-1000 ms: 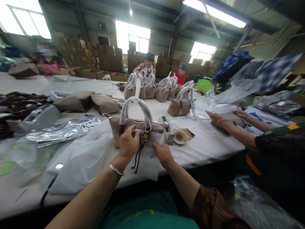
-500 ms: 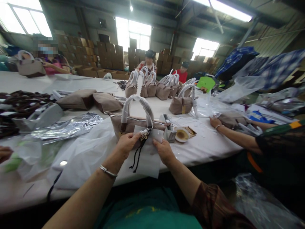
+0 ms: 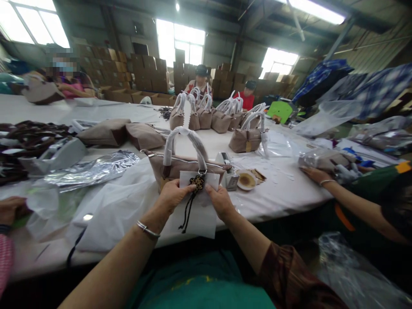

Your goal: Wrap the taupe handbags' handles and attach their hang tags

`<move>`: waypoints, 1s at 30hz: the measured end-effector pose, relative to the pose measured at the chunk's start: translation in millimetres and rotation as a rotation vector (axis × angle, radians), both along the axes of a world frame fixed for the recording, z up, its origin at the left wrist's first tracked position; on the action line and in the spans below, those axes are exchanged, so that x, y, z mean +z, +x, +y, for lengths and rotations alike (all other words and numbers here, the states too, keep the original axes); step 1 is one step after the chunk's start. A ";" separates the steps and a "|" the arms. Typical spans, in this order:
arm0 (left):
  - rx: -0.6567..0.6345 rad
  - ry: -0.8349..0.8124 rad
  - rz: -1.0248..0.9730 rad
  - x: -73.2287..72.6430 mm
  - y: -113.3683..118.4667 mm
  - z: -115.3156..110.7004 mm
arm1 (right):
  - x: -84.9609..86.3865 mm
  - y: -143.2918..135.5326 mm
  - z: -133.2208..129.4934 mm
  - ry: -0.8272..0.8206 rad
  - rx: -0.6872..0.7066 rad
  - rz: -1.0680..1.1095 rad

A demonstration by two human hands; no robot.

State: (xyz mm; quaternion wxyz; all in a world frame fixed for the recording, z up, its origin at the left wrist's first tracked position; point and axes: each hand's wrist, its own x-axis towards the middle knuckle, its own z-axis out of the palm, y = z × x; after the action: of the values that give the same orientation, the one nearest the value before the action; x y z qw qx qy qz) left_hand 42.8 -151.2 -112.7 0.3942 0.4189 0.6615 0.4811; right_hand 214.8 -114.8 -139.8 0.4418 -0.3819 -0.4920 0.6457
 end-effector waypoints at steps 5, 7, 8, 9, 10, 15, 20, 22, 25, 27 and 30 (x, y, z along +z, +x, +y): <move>-0.057 0.214 0.328 4.5 1.6 -1.9 | 0.5 -6.5 8.4 0.059 -0.113 -0.117; -0.104 0.287 0.368 7.7 0.0 -3.8 | 1.3 -8.0 10.0 0.046 -0.122 -0.098; -0.120 0.295 0.362 9.0 -1.8 -4.7 | 1.9 -8.2 10.0 0.033 -0.115 -0.078; -0.129 0.286 0.328 9.9 -4.1 -5.3 | 2.6 -8.2 9.4 0.020 -0.104 -0.057; -0.126 0.265 0.267 10.3 -6.5 -5.7 | 3.3 -7.9 8.7 0.009 -0.094 -0.040; 0.004 0.177 -0.043 9.5 -11.0 -5.6 | 7.5 -4.8 10.1 -0.038 -0.067 -0.050; -0.014 0.252 0.138 12.3 -3.5 -5.6 | 11.9 1.7 20.2 -0.055 0.030 -0.097; -0.043 0.248 0.115 10.0 -2.1 -4.1 | 12.2 4.0 20.9 -0.031 0.037 -0.116; -0.081 0.213 0.004 2.8 -1.4 -0.6 | 11.2 4.9 16.9 -0.010 0.040 -0.118; -0.091 0.204 0.015 -0.5 0.1 0.9 | 10.1 3.6 13.2 0.020 0.000 -0.153; -0.073 0.219 0.174 1.5 4.8 -0.1 | 8.4 0.8 10.6 0.085 -0.082 -0.236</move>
State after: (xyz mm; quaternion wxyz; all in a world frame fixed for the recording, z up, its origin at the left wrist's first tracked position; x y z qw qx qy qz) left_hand 47.6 -151.3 -111.2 0.3043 0.5234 0.6211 0.4978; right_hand 215.6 -104.3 -131.3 0.4226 -0.4560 -0.5515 0.5562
